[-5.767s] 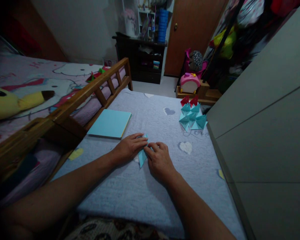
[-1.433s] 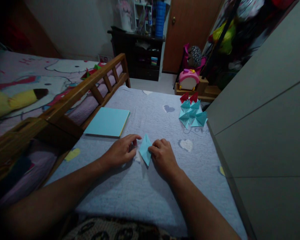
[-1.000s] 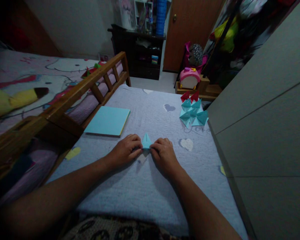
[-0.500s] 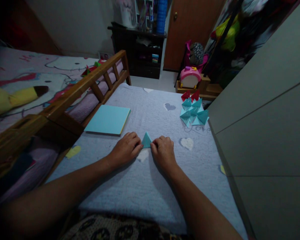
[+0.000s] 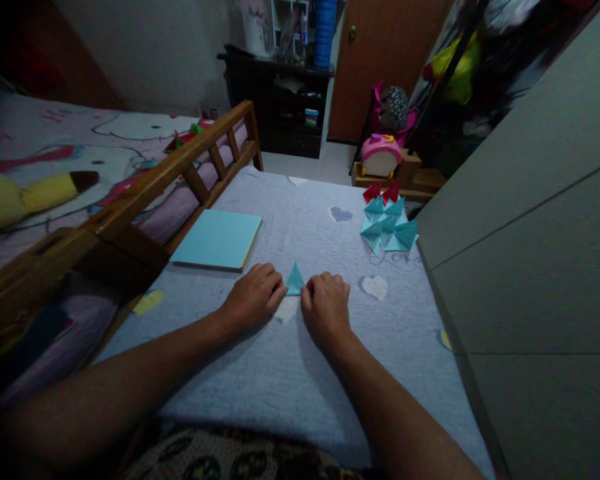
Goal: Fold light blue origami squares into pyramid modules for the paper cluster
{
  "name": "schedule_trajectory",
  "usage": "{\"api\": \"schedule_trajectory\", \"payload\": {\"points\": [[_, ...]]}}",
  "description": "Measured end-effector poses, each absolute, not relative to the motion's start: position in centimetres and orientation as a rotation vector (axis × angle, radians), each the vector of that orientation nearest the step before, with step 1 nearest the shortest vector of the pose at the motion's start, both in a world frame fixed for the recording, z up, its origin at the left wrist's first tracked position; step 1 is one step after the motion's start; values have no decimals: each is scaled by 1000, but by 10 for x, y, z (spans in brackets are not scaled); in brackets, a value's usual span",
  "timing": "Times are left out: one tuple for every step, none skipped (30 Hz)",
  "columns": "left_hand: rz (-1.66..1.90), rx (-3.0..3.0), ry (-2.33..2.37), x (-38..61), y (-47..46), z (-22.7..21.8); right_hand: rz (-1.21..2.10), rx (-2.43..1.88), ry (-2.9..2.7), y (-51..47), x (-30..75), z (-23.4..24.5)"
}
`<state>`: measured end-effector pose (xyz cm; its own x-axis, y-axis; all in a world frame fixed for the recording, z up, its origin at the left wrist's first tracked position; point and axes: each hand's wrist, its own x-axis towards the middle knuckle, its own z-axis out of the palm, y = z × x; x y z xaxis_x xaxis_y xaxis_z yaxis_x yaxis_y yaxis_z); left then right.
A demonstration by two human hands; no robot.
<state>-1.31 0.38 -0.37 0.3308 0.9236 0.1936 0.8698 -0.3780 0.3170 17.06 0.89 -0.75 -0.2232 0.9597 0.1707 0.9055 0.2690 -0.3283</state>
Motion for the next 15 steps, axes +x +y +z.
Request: {"api": "schedule_trajectory", "payload": {"points": [[546,2425,1636,-14,4,-3,220,-1706,-2209,9,171,-7],[588,2427,1603,-15,5,-2,217,-1710,-2208,9,171,-7],[638,2444,1550,-16,6,-2,215,-1711,-2210,8,171,-7],[690,2474,1479,-17,6,-1,215,-1712,-2210,8,171,-7],[734,2512,1397,-18,7,-1,214,-1711,-2210,8,171,-7],[763,2551,1316,-19,8,-1,215,-1708,-2211,8,171,-7],[774,2586,1244,-20,9,-1,215,-1705,-2210,8,171,-7],[770,2615,1190,-20,9,-2,216,-1702,-2209,8,171,-7],[757,2636,1155,-21,10,-2,219,-1700,-2209,8,171,-8],[737,2649,1140,-21,10,-3,223,-1697,-2211,8,171,-8],[714,2658,1138,-21,10,-3,230,-1693,-2212,9,171,-8],[693,2664,1143,-20,10,-4,243,-1688,-2209,10,172,-8],[672,2668,1155,-20,10,-4,266,-1679,-2201,10,173,-8],[652,2667,1172,-20,10,-4,304,-1664,-2187,11,174,-7],[635,2664,1187,-20,10,-3,354,-1641,-2164,11,176,-7]]}}
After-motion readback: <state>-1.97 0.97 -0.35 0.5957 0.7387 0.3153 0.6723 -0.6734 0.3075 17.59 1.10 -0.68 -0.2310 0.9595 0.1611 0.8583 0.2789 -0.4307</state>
